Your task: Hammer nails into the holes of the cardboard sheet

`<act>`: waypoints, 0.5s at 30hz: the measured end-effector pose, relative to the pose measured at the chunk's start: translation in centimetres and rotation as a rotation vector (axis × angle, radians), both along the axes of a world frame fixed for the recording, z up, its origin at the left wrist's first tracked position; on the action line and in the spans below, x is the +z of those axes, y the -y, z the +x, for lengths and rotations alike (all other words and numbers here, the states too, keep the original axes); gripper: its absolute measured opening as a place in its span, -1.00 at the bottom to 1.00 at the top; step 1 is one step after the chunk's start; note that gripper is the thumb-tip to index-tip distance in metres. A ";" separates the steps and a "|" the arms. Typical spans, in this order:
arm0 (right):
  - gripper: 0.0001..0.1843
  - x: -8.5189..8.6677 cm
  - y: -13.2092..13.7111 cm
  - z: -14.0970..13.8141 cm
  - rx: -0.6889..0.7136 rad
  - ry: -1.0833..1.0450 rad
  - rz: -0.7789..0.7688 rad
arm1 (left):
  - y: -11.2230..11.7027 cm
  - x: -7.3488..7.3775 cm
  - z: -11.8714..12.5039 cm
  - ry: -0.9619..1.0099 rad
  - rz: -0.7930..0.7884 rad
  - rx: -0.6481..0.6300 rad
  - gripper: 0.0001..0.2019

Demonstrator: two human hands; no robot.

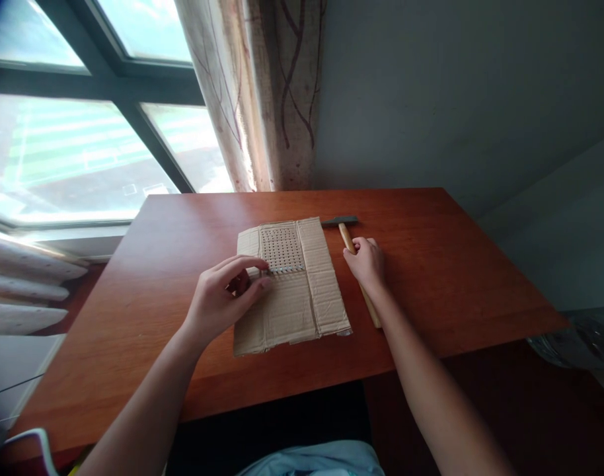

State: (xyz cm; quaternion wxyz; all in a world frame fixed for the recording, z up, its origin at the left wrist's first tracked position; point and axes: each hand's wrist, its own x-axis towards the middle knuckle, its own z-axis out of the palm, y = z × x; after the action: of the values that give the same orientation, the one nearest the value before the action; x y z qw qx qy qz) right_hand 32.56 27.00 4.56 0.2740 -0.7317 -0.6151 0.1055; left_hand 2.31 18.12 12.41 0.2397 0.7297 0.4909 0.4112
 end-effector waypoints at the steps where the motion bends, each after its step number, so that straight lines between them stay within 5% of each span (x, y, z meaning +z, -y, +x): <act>1: -0.76 0.1 0.0 0.0 0.005 0.002 -0.002 | 0.0 0.1 -0.1 0.039 0.007 0.029 -0.88; 8: -0.57 2.5 2.1 -0.7 0.113 -0.147 0.106 | 0.3 -0.3 -2.1 0.409 -0.007 0.457 -0.72; 15: -0.51 6.4 7.7 -4.1 0.307 -0.875 -0.272 | 2.4 -1.7 -2.5 0.488 -0.624 0.156 -0.47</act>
State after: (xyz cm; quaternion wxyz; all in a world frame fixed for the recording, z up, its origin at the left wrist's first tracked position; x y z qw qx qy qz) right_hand 28.47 19.28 10.92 0.3902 -0.5488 -0.5237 0.5218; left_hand -0.18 15.70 10.75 0.5274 0.4631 0.5749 0.4206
